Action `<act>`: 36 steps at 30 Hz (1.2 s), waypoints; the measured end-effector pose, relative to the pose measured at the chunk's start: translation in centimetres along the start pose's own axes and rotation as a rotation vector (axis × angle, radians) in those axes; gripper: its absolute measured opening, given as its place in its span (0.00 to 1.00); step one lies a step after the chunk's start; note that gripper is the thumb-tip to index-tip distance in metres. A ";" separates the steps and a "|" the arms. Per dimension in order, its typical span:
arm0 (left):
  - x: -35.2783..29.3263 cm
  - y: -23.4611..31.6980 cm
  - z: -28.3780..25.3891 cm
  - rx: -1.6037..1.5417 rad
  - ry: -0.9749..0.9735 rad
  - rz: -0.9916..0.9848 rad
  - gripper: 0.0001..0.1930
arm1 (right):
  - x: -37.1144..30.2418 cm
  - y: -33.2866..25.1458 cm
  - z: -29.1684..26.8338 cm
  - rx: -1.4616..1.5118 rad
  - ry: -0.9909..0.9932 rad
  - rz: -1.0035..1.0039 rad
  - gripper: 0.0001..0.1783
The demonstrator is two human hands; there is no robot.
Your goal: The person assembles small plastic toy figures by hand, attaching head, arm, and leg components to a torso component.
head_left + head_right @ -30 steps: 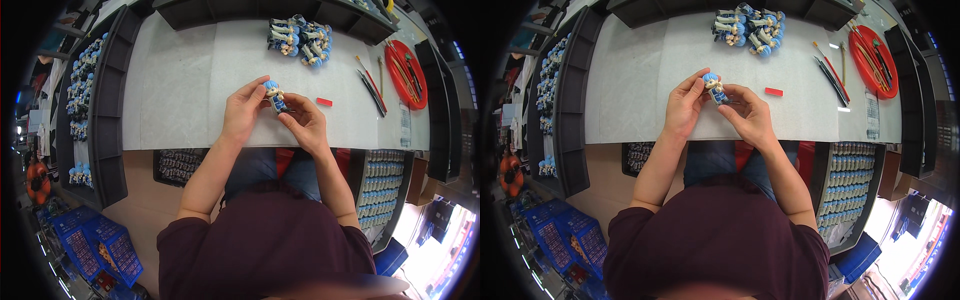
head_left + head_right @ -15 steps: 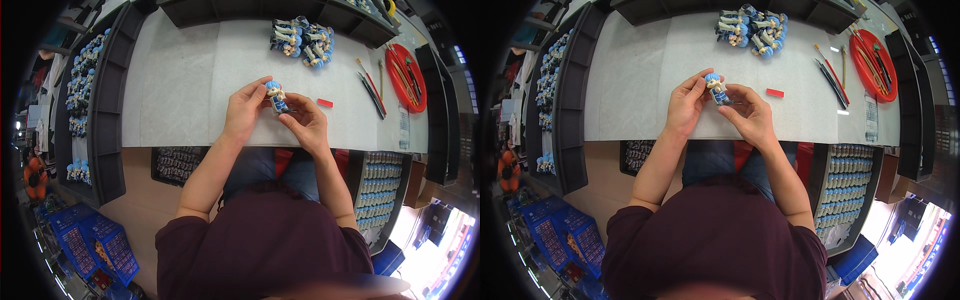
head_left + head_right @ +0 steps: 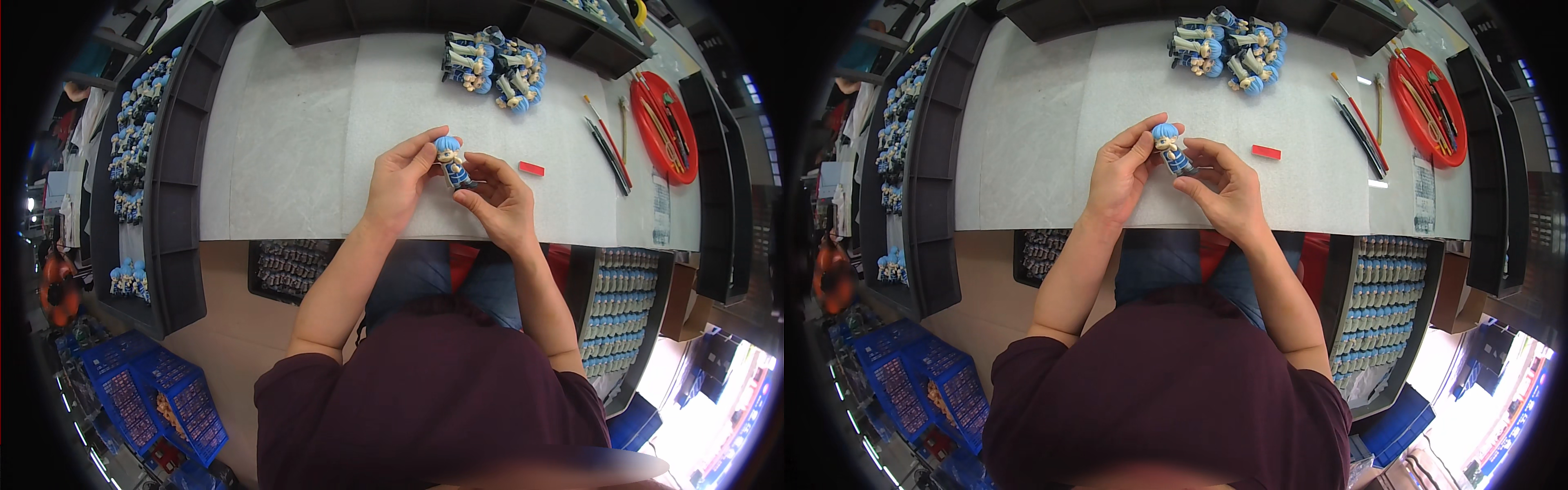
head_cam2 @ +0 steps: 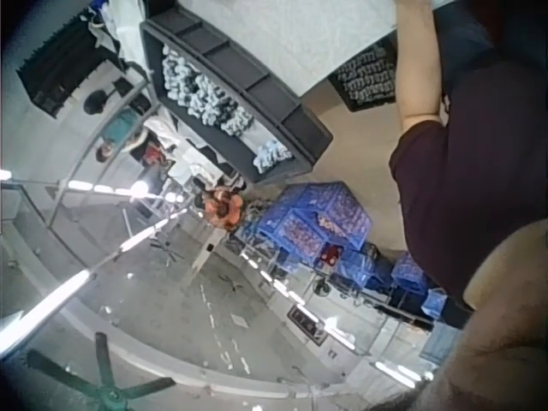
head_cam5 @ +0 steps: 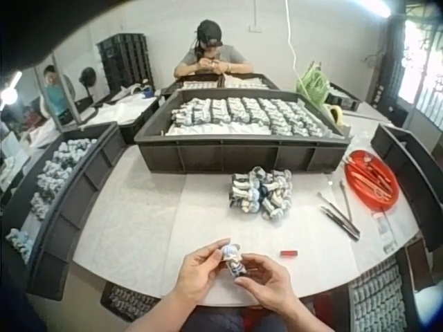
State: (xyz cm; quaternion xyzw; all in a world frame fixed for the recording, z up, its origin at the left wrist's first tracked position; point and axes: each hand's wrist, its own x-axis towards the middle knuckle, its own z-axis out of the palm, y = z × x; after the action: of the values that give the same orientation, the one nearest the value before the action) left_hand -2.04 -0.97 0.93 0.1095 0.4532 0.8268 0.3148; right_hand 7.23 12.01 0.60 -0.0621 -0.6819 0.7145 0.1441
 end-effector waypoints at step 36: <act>-0.3 -0.5 0.0 0.111 -0.046 0.149 0.20 | 0.1 0.6 0.1 0.046 0.151 -0.050 0.26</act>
State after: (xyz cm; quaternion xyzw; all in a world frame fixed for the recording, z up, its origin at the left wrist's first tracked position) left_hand -1.63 -1.00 0.55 0.1790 0.4818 0.8186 0.2562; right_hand 7.04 11.96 0.02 -0.0953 -0.6540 0.7192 0.2143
